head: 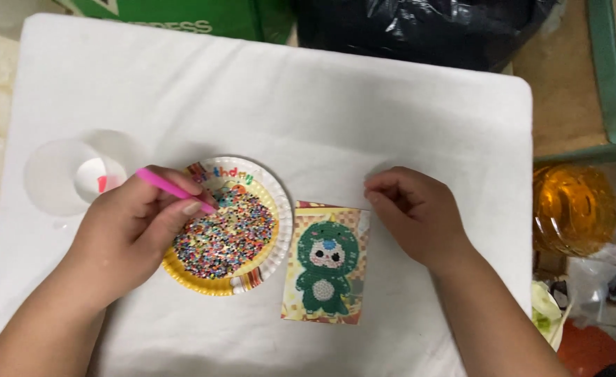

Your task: Using a stylus to pick up small colorful beads from a paper plate and place them onto a sticky card with a character design.

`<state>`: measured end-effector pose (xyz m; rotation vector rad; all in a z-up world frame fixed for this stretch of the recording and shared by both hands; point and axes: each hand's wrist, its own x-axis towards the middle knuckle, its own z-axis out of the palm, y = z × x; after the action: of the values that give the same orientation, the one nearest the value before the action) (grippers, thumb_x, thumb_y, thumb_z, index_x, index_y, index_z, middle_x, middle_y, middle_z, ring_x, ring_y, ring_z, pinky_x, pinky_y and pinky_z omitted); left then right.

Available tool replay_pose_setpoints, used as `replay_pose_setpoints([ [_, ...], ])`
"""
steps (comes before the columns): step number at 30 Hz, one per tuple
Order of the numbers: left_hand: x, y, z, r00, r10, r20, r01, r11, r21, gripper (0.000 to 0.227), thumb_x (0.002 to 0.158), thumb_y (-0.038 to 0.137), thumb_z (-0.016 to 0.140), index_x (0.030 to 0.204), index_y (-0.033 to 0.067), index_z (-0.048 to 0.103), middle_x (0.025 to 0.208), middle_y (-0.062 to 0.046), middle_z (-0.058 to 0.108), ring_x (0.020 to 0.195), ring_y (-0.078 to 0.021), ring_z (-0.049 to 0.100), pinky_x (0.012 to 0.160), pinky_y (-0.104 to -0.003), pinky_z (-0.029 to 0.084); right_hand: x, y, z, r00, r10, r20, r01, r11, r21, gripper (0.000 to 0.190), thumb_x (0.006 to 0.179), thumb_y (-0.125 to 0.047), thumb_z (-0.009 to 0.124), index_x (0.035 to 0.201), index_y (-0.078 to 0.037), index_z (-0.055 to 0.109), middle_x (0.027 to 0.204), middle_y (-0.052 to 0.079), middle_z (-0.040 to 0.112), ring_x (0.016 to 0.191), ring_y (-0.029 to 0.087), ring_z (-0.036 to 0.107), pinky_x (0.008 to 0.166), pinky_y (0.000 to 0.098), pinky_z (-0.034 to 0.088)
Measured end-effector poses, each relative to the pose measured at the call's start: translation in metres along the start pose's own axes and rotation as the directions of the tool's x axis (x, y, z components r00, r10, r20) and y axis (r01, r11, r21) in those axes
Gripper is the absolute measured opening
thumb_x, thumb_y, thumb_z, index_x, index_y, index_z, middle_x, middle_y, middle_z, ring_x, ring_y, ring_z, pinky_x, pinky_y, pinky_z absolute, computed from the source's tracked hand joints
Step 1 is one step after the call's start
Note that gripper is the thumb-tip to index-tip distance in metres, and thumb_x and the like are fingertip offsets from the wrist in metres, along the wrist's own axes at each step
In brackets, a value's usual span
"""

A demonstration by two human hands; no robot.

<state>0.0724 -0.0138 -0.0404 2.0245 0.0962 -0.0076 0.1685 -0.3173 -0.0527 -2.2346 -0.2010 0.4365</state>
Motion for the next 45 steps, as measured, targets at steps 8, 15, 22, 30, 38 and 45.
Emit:
replay_pose_setpoints([
  [8, 0.002, 0.003, -0.005, 0.992, -0.127, 0.023, 0.128, 0.990, -0.067, 0.007, 0.090, 0.013, 0.053, 0.094, 0.0081, 0.056, 0.084, -0.001, 0.070, 0.078, -0.0114, 0.071, 0.071, -0.025, 0.055, -0.002, -0.004, 0.001, 0.999, 0.037, -0.021, -0.037, 0.999, 0.004, 0.010, 0.083, -0.010, 0.060, 0.086, -0.012, 0.069, 0.080, -0.005, 0.067, 0.069, 0.007, 0.055, 0.062, 0.0218, 0.043],
  [15, 0.002, 0.002, -0.009, 0.988, -0.149, -0.037, 0.151, 0.987, 0.062, 0.004, 0.085, 0.015, 0.065, 0.084, 0.0113, 0.065, 0.079, 0.004, 0.072, 0.067, -0.0043, 0.062, 0.062, -0.020, 0.047, -0.002, 0.001, 0.004, 0.996, 0.077, -0.043, -0.074, 0.995, 0.071, 0.012, 0.083, -0.006, 0.060, 0.089, -0.008, 0.069, 0.085, 0.000, 0.069, 0.076, 0.009, 0.059, 0.067, 0.0214, 0.047],
  [22, -0.002, 0.001, -0.009, 0.978, -0.208, 0.005, 0.208, 0.978, 0.000, 0.005, 0.081, 0.007, 0.069, 0.077, 0.0059, 0.066, 0.068, 0.003, 0.063, 0.056, -0.0041, 0.049, 0.051, -0.018, 0.040, -0.004, 0.000, 0.004, 0.997, 0.070, -0.044, -0.066, 0.994, 0.089, 0.013, 0.084, -0.003, 0.059, 0.089, -0.007, 0.069, 0.082, 0.000, 0.066, 0.070, 0.009, 0.054, 0.060, 0.0213, 0.043],
  [30, -0.003, 0.000, -0.010, 0.984, -0.173, 0.032, 0.170, 0.982, 0.081, 0.007, 0.082, 0.009, 0.066, 0.075, 0.0095, 0.066, 0.054, 0.004, 0.051, 0.048, -0.0059, 0.039, 0.045, -0.020, 0.032, -0.003, 0.001, 0.004, 0.998, 0.055, -0.044, -0.049, 0.992, 0.115, 0.013, 0.085, -0.002, 0.058, 0.090, -0.007, 0.069, 0.082, 0.001, 0.066, 0.071, 0.010, 0.055, 0.061, 0.0214, 0.044],
  [38, -0.002, -0.001, -0.009, 0.989, -0.145, 0.040, 0.142, 0.987, 0.073, 0.007, 0.083, 0.008, 0.066, 0.076, 0.0091, 0.065, 0.058, 0.004, 0.056, 0.052, -0.0052, 0.043, 0.049, -0.019, 0.034, -0.004, 0.000, 0.003, 0.998, 0.041, -0.041, -0.037, 0.995, 0.088, 0.013, 0.084, -0.003, 0.059, 0.090, -0.008, 0.069, 0.084, 0.001, 0.067, 0.073, 0.010, 0.057, 0.063, 0.0215, 0.045],
  [45, -0.002, -0.003, -0.008, 0.981, -0.196, 0.009, 0.192, 0.970, 0.151, 0.006, 0.081, 0.014, 0.070, 0.076, 0.0118, 0.068, 0.053, 0.005, 0.057, 0.052, -0.0042, 0.045, 0.050, -0.019, 0.037, -0.003, -0.004, 0.003, 0.997, 0.071, -0.035, -0.068, 0.994, 0.083, 0.013, 0.084, -0.004, 0.059, 0.089, -0.008, 0.070, 0.083, 0.000, 0.067, 0.072, 0.009, 0.057, 0.064, 0.0214, 0.046],
])
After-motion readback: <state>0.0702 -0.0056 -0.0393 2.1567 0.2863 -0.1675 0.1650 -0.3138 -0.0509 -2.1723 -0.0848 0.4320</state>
